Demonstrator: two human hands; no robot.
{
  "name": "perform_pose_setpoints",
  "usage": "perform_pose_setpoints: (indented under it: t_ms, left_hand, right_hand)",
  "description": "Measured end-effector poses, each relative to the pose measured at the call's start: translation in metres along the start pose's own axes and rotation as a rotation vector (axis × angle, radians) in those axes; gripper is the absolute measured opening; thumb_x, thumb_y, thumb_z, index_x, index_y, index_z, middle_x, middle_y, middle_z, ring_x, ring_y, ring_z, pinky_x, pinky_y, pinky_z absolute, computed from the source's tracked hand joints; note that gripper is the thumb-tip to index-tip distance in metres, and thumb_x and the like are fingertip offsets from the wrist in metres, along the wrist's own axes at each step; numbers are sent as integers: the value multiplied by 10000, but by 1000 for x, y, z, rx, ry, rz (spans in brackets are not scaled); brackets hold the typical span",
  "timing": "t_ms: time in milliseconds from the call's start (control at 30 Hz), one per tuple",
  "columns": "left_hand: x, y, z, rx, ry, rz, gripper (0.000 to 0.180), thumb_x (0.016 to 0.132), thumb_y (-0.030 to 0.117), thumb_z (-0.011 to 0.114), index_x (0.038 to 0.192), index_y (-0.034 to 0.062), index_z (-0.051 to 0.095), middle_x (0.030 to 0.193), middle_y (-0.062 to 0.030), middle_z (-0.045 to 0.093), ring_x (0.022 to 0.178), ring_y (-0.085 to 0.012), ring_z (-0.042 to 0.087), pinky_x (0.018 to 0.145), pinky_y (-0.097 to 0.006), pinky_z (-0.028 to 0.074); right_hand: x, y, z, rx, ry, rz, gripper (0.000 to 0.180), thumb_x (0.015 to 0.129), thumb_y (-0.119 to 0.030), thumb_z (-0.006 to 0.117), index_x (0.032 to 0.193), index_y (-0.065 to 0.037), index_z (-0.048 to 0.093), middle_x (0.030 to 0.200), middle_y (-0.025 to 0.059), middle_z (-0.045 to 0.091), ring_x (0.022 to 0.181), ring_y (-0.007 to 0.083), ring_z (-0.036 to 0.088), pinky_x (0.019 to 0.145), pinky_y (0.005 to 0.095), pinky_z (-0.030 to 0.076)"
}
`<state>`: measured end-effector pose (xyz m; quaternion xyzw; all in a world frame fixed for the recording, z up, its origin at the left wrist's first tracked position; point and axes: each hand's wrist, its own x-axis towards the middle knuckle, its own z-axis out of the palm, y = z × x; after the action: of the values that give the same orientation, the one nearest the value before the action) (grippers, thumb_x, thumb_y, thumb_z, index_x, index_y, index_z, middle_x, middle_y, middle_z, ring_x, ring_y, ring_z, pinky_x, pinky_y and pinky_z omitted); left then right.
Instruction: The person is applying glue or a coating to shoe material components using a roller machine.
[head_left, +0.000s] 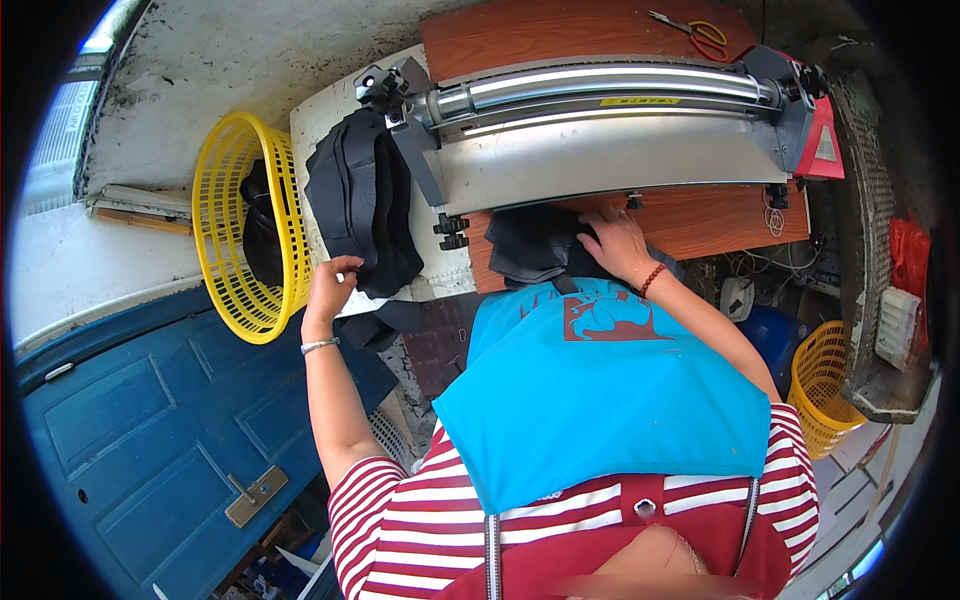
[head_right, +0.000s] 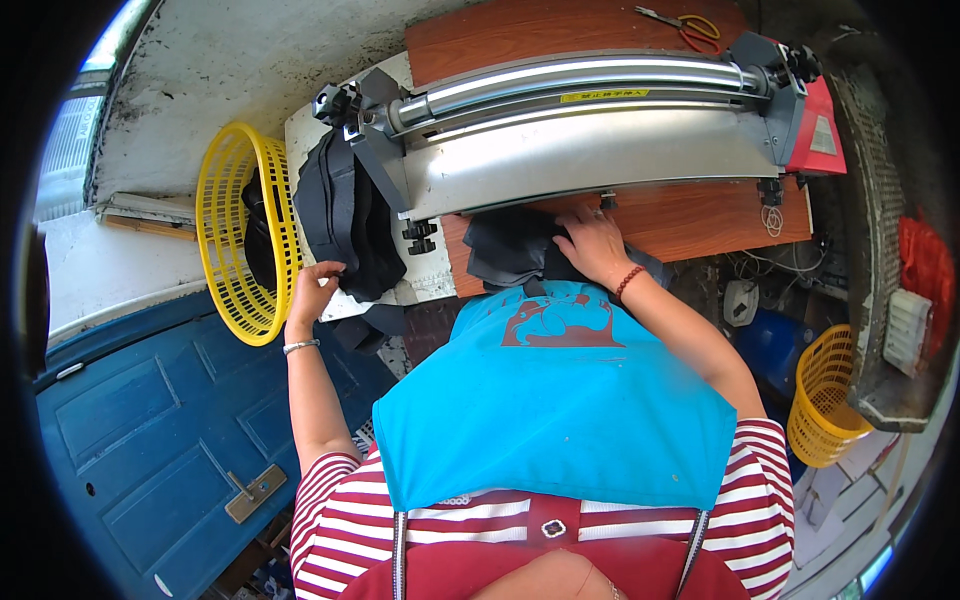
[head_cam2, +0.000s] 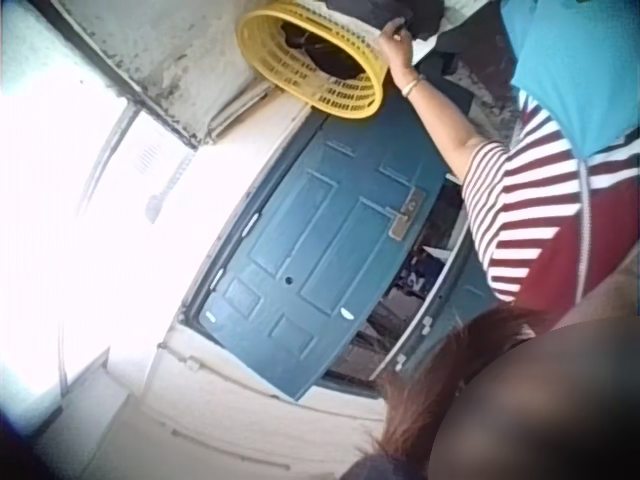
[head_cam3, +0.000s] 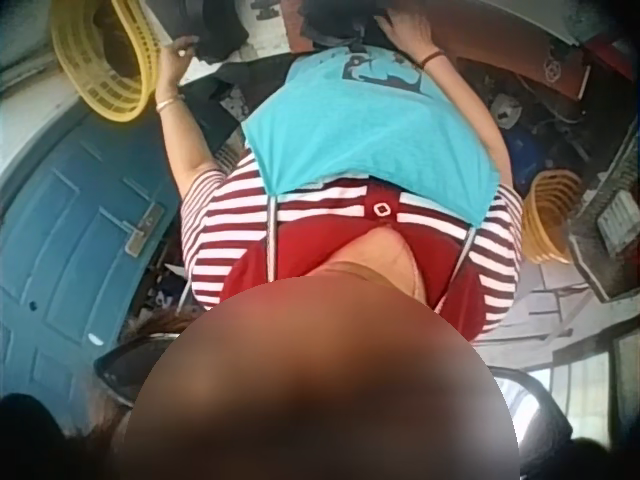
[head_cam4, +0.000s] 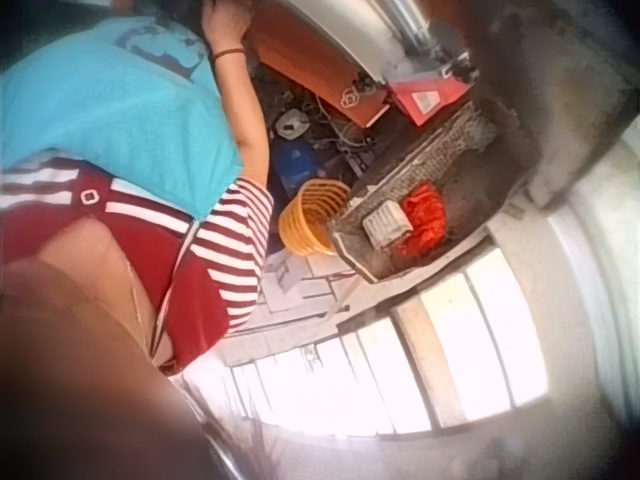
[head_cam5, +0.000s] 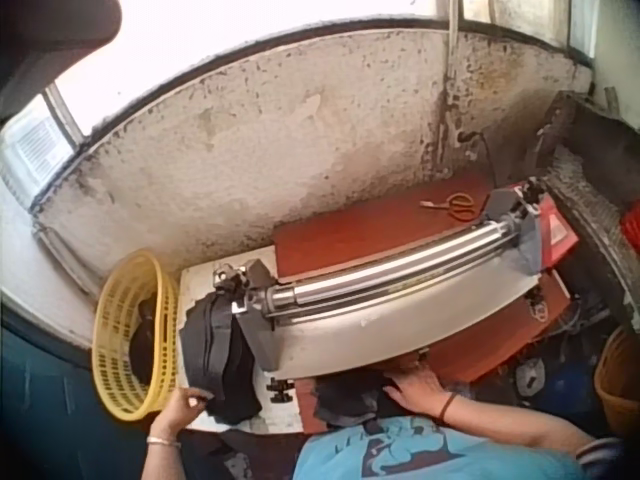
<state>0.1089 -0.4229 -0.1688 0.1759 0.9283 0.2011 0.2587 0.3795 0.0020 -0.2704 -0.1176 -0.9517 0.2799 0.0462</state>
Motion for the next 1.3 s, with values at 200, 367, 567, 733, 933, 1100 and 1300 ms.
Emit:
perform_pose_setpoints:
  t_ms: [200,367,567,733,933,1100,1300]
  left_hand:
    - [-4,9,8,-5,48,48,409,793,52,718,1202,47,714,1083,-105,742,1086,-256,672,966,-373,511]
    - [-4,7,7,-163,95,23,343,817,49,707,1158,10,722,980,-92,747,920,-185,700,882,-339,540]
    - [-3,35,-10,-468,176,69,228,938,57,667,1143,-35,705,943,-30,713,871,-102,676,810,-238,521]
    - [-1,120,-21,-504,177,332,169,921,55,670,1057,-34,718,917,-26,717,838,-91,664,791,-231,523]
    - [31,266,8,-383,135,845,159,920,29,664,1062,-16,720,933,-59,715,841,-116,669,762,-235,516]
    - [121,341,57,-24,416,918,351,943,325,580,1071,41,743,1033,-158,730,1001,-377,668,899,-458,518]
    - [190,392,67,278,-226,447,596,941,502,451,1121,14,743,1213,-244,685,1159,-403,638,1008,-466,474]
  right_hand:
    - [20,4,27,-165,7,36,372,860,-349,729,1155,-126,693,1180,151,634,1077,365,632,948,535,462]
    - [25,4,21,-73,-6,-42,308,863,-311,723,1103,-118,710,1144,142,660,1096,347,623,951,510,473]
    - [20,-6,6,117,-112,-104,181,904,-215,681,1022,-80,707,973,128,711,951,352,661,880,443,523]
    - [12,-35,-54,401,-5,-171,160,899,-161,713,1013,-51,698,974,126,727,896,332,690,781,386,556]
    - [22,-46,-125,929,201,158,357,964,-85,665,1297,-17,556,967,88,740,841,104,661,786,259,522]
    - [33,-38,-140,866,100,354,351,961,-98,655,1282,-17,538,947,91,731,871,107,663,801,267,522]
    - [81,-21,-133,695,97,260,247,917,-131,686,1116,0,619,1013,119,696,949,187,660,839,326,523]
